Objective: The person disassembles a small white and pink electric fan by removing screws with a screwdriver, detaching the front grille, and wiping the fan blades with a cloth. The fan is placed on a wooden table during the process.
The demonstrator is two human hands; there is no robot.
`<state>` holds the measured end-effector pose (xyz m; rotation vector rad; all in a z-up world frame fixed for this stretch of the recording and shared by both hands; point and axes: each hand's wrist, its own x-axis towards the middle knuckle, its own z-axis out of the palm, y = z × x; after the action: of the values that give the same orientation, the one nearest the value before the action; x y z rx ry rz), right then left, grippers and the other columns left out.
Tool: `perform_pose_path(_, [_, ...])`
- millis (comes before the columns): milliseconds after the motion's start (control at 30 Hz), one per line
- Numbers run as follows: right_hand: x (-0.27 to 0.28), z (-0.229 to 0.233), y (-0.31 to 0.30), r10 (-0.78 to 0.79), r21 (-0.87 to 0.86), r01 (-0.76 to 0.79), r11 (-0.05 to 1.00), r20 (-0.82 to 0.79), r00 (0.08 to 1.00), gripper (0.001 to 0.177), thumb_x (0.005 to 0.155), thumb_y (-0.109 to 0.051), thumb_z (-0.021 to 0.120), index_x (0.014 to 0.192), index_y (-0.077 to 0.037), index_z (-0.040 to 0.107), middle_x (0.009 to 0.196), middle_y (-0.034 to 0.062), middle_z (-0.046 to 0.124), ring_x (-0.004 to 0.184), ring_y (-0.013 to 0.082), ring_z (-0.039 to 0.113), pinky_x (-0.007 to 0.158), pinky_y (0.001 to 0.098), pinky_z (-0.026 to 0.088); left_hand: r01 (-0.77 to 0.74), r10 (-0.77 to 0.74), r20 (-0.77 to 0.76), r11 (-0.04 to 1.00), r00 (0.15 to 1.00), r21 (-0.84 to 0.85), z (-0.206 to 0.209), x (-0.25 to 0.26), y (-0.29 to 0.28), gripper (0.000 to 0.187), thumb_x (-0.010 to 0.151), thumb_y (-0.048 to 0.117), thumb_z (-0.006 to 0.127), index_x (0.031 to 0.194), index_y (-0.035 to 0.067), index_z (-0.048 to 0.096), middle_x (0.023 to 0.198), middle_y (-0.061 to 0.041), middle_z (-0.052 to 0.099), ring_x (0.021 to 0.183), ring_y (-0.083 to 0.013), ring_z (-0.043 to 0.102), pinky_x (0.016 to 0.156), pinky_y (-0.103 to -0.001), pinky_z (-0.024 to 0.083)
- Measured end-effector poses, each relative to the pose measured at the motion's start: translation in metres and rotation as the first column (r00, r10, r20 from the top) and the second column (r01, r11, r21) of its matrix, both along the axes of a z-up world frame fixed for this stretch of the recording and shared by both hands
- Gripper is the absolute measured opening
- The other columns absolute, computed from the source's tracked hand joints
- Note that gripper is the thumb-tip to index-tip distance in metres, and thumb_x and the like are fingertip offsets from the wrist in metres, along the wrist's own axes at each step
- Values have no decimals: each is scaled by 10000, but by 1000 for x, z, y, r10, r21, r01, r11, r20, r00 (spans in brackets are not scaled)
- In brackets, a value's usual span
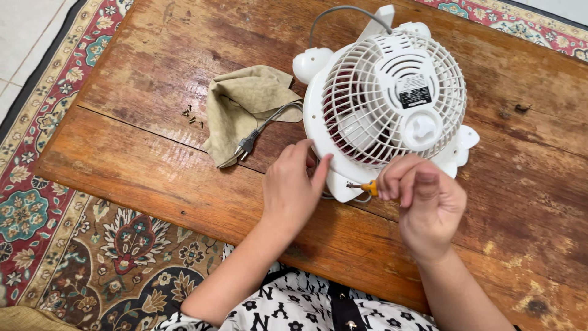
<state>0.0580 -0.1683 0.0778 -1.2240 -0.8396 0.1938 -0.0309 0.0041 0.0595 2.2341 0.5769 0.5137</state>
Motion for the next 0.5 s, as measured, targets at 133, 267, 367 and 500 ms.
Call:
perform_pose_path(133, [-5,0,3,23,-4,-23,1000,-37,999,564,1204,-348,453,739,-29,425,738,110,536,681,166,517,614,286,457,398,-410,385,910,827,115,-5,-6,-4,424,845,217,798,1192,6,676,1123,-167,699,1018,-310,702,906,-403,565])
perform_pose_path(267, [-2,2,4,79,3,-79,997,-41,996,536,1179,-333,444,723,-53,418,688,106,535,607,169,499,544,273,430,610,-518,396,779,758,-147,-20,-2,-10,405,948,82,736,1345,37,668,1257,-138,723,1139,-276,737,1000,-348,603])
perform_pose_path(367, [6,6,3,203,-15,-204,979,-60,977,593,1163,-314,413,621,-72,393,625,97,516,508,164,455,521,272,389,645,-546,392,740,741,-189,-31,7,-3,353,924,60,765,1272,64,701,1192,-106,759,1103,-246,771,974,-308,623])
perform_pose_path(500, [36,12,9,485,-33,-495,868,-154,861,639,1146,-277,401,535,-97,352,528,61,439,472,200,444,535,313,380,677,-574,405,714,712,-180,-36,14,4,347,879,28,757,1220,18,695,1142,-141,745,1038,-274,749,935,-333,593])
